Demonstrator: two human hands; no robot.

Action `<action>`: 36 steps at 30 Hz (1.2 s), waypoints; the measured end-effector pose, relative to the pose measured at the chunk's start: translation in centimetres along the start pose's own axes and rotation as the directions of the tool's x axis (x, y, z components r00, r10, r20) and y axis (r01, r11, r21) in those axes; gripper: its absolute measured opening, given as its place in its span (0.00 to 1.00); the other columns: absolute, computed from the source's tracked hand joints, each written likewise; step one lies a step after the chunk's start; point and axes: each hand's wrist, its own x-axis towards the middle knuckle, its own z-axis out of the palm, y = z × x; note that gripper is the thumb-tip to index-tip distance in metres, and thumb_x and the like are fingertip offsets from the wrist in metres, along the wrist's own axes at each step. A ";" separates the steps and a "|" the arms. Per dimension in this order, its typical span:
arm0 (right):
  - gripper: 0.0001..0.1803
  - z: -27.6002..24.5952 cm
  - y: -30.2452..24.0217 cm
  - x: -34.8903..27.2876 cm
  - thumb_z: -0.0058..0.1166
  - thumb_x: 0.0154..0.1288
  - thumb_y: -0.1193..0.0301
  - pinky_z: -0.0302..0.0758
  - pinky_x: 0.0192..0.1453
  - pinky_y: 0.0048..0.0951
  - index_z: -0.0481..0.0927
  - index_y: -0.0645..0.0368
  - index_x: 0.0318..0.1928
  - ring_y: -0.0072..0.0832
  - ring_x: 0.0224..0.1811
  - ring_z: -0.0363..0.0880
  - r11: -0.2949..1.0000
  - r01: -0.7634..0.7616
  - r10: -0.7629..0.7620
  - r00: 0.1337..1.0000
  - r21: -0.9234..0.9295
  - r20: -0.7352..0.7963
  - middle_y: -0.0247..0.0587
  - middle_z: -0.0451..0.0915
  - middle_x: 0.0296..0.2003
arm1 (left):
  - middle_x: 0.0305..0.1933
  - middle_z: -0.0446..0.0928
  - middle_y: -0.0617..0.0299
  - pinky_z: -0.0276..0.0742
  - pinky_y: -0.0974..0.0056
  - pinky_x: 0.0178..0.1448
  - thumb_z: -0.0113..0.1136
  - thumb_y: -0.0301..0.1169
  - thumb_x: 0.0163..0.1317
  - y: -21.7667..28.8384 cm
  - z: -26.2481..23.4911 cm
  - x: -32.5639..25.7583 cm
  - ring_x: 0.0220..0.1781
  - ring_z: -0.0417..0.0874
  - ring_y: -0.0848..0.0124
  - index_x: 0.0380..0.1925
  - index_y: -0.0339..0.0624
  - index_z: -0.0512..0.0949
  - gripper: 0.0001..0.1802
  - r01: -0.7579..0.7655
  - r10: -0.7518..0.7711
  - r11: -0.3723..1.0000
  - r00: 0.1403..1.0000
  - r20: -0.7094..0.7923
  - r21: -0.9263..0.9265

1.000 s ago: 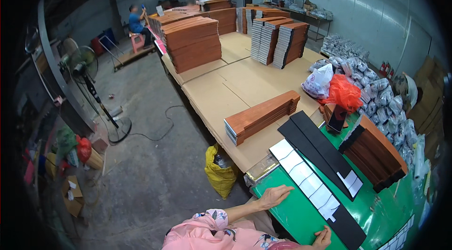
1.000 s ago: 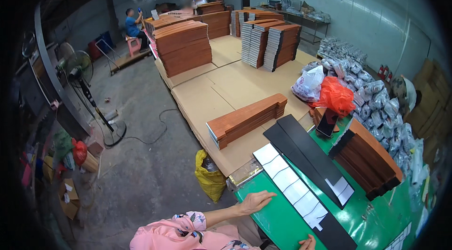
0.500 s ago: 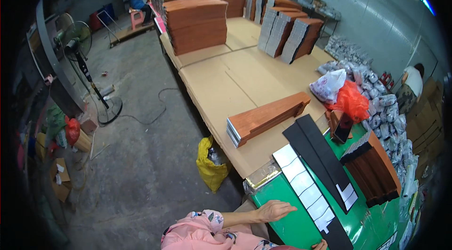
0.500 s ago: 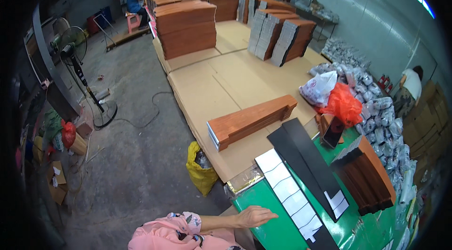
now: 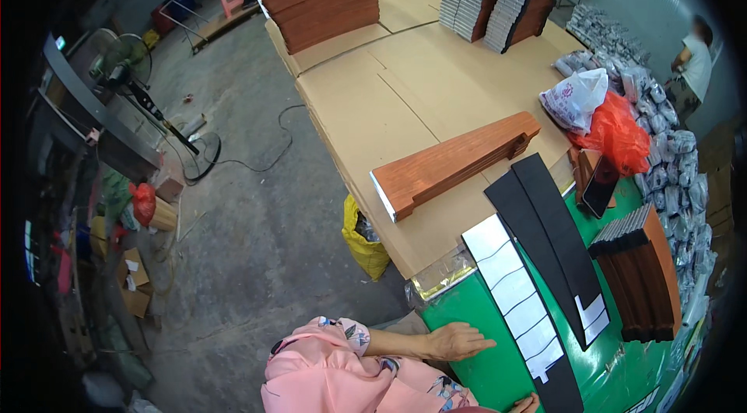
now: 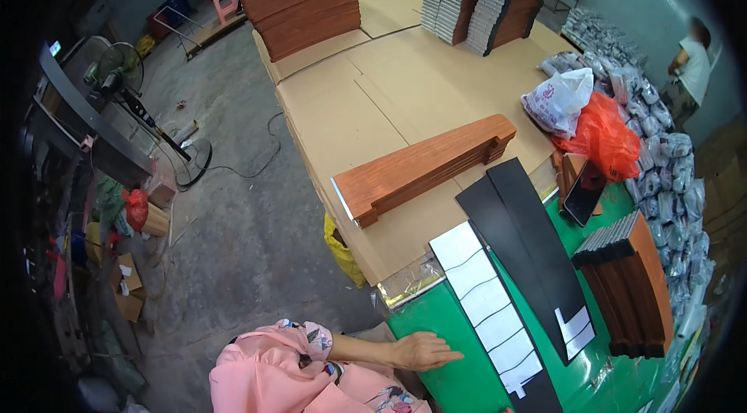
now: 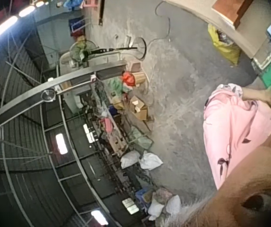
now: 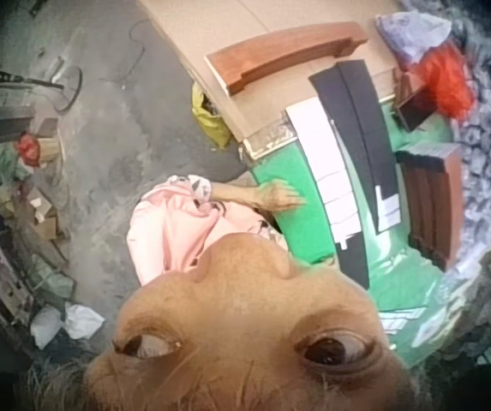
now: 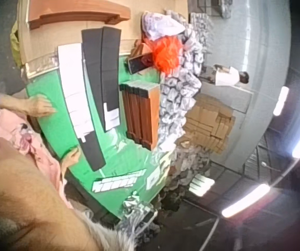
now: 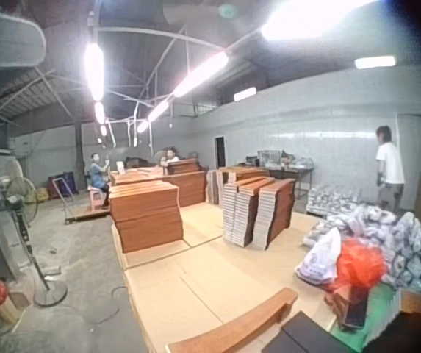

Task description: Applying black foam strips and adhesive labels to wooden furniture components on a workbench.

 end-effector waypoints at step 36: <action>0.08 -12.2 -22.5 17.5 0.48 0.63 0.74 0.68 0.24 0.30 0.77 0.64 0.39 0.29 0.21 0.75 0.705 -0.240 0.284 0.958 0.667 0.045 0.41 0.77 0.21 | 0.40 0.76 0.56 0.77 0.62 0.41 0.56 0.28 0.57 1.9 1.9 0.5 0.39 0.79 0.60 0.50 0.43 0.71 0.19 0.131 -0.166 0.863 0.986 0.029 0.489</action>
